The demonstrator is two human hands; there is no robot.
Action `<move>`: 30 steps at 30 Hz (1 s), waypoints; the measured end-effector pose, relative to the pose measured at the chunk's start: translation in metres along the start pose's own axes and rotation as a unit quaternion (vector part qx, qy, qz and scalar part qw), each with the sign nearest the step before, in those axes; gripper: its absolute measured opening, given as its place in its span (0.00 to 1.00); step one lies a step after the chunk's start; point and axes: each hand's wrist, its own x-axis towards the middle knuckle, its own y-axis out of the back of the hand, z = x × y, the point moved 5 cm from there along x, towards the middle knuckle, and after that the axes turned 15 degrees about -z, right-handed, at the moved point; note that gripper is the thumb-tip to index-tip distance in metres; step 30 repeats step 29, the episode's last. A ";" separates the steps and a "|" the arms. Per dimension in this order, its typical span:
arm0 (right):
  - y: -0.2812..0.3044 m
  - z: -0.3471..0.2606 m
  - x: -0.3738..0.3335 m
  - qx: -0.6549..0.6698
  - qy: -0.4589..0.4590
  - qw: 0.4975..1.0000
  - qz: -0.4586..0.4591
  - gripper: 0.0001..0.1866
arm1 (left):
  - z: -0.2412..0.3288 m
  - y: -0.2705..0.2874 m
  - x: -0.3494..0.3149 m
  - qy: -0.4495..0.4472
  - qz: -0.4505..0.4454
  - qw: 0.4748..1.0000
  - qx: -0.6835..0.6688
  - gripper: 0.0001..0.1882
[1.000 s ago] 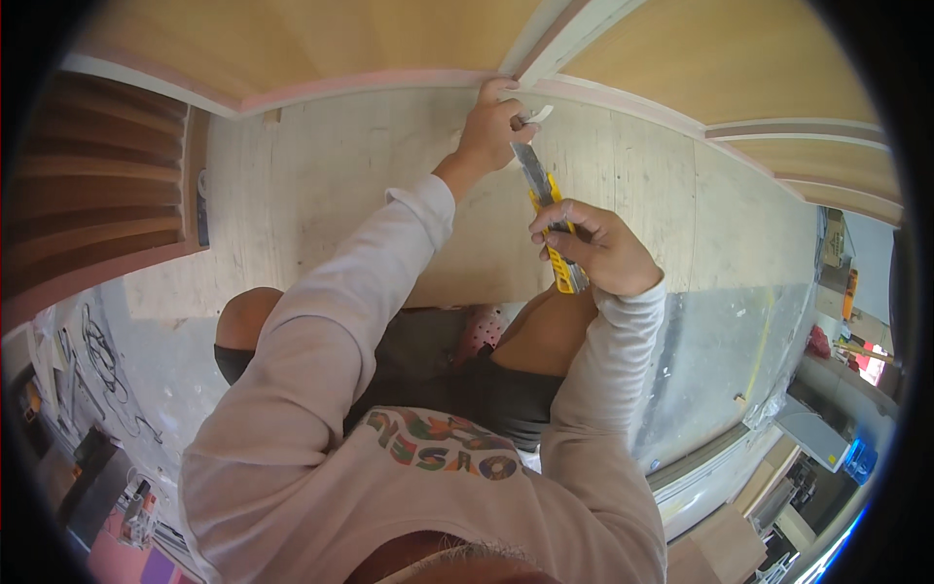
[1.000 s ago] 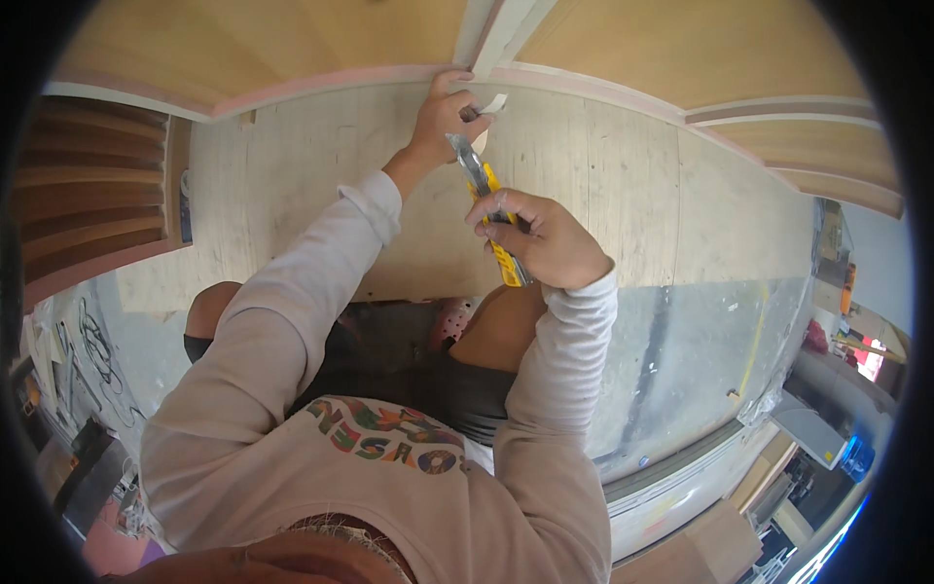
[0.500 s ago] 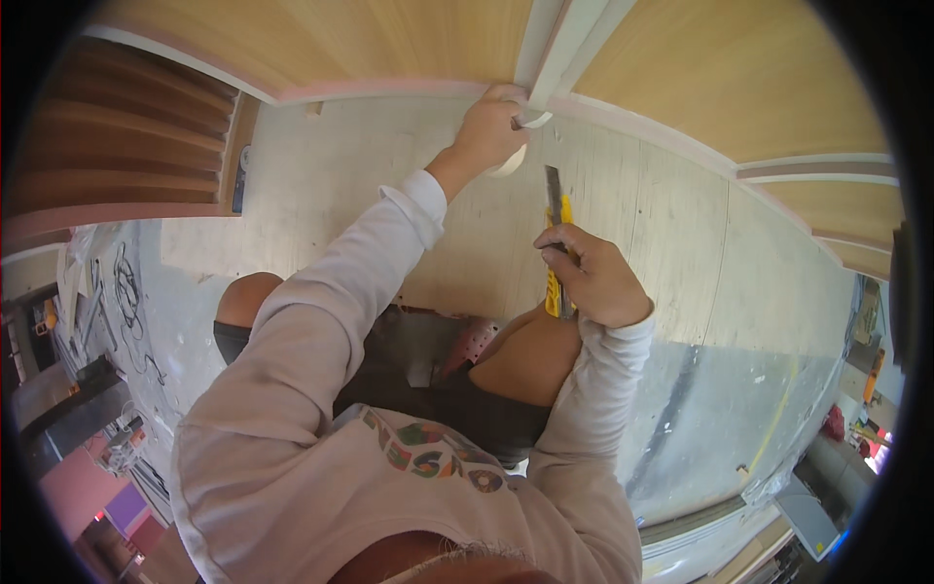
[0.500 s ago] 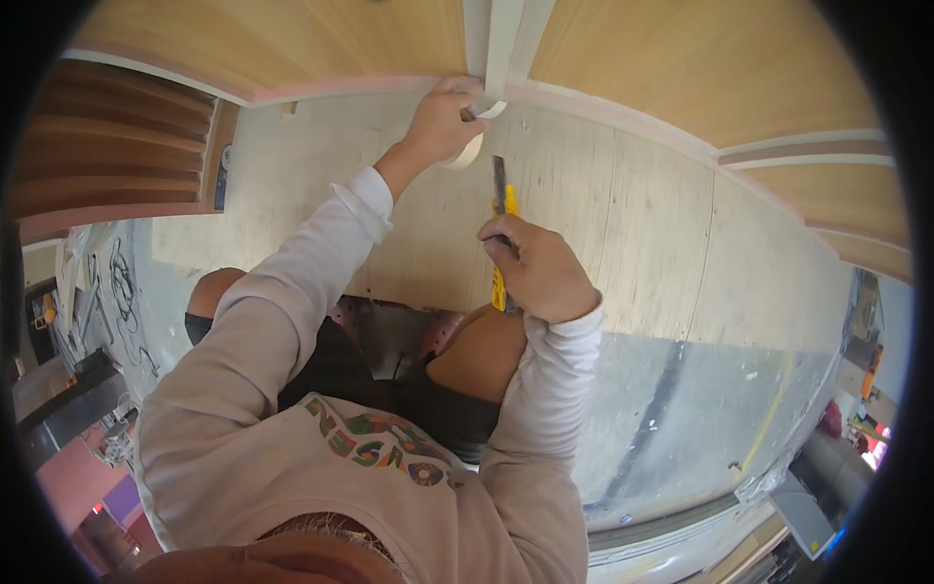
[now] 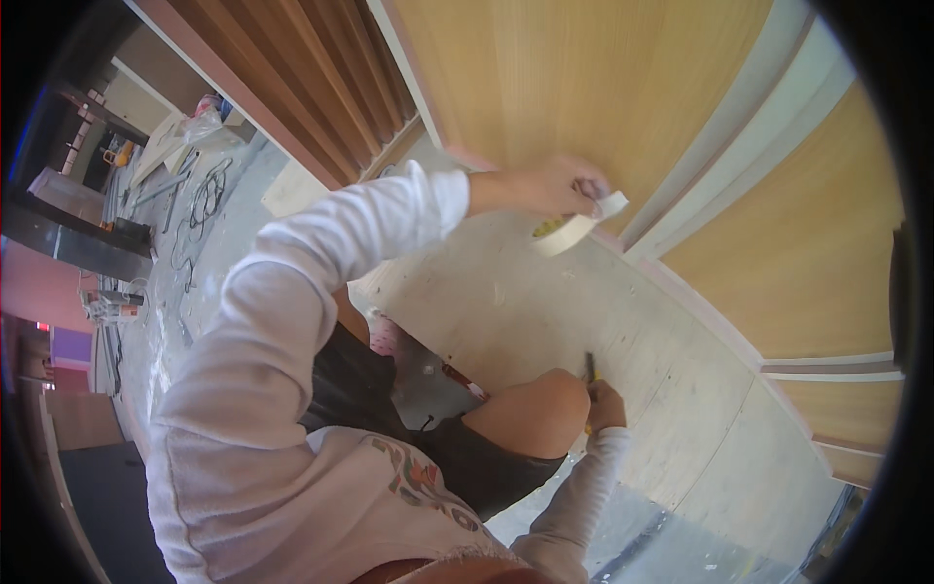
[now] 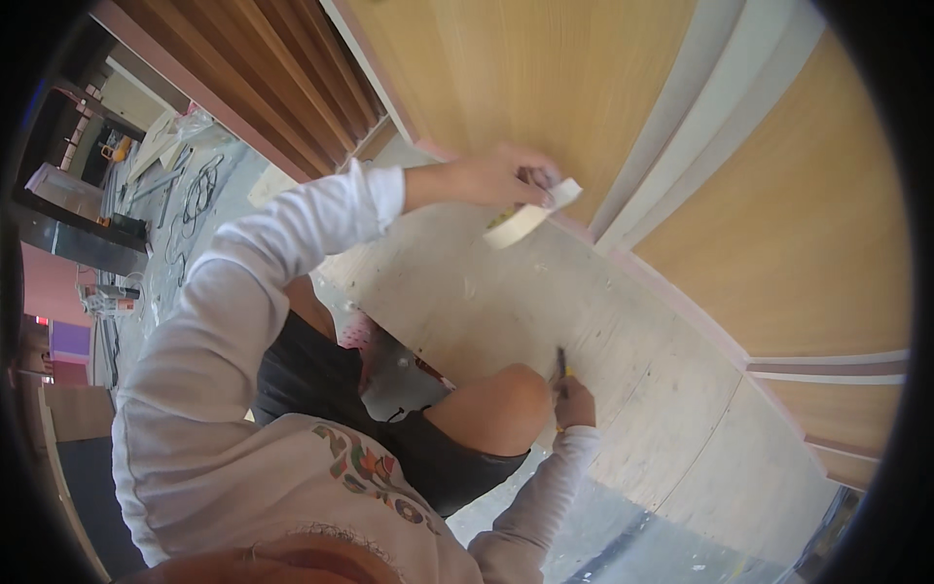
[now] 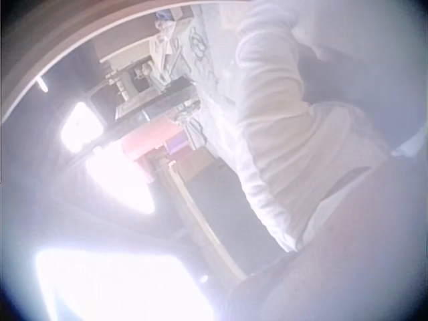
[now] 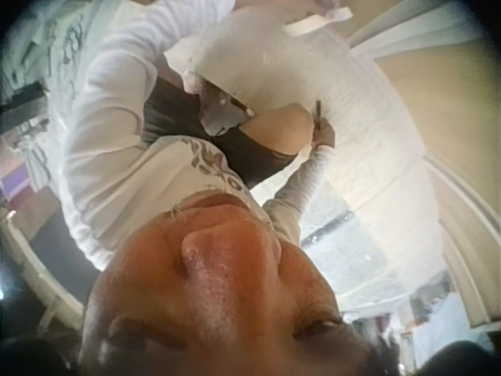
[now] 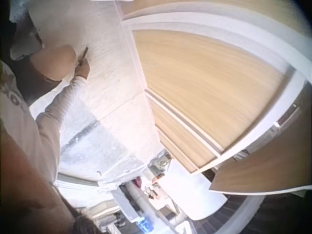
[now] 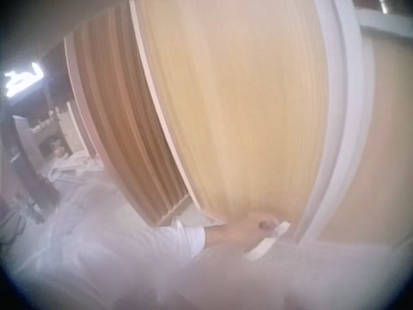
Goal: Applying masking tape to the edges of wooden furniture panels and cutting it with a utility knife.
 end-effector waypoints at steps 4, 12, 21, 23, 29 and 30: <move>0.013 -0.026 0.004 -0.042 0.017 0.999 -0.009 0.10 | 0.005 0.034 -0.026 0.044 0.033 0.994 -0.097 0.12; 0.132 -0.262 -0.005 0.200 0.283 0.918 0.191 0.09 | 0.027 0.061 -0.065 -0.056 0.070 0.985 -0.150 0.11; 0.142 -0.451 -0.025 0.163 0.394 0.871 0.245 0.12 | 0.070 0.103 -0.125 -0.208 0.094 0.966 -0.120 0.07; 0.128 -0.484 -0.025 0.202 0.436 0.856 0.189 0.12 | 0.065 0.117 -0.140 -0.245 0.134 0.952 -0.124 0.07; 0.131 -0.541 -0.029 0.210 0.483 0.840 0.128 0.14 | 0.073 0.172 -0.162 -0.263 0.216 0.926 -0.162 0.08; 0.131 -0.541 -0.029 0.210 0.483 0.840 0.128 0.14 | 0.073 0.172 -0.162 -0.263 0.216 0.926 -0.162 0.08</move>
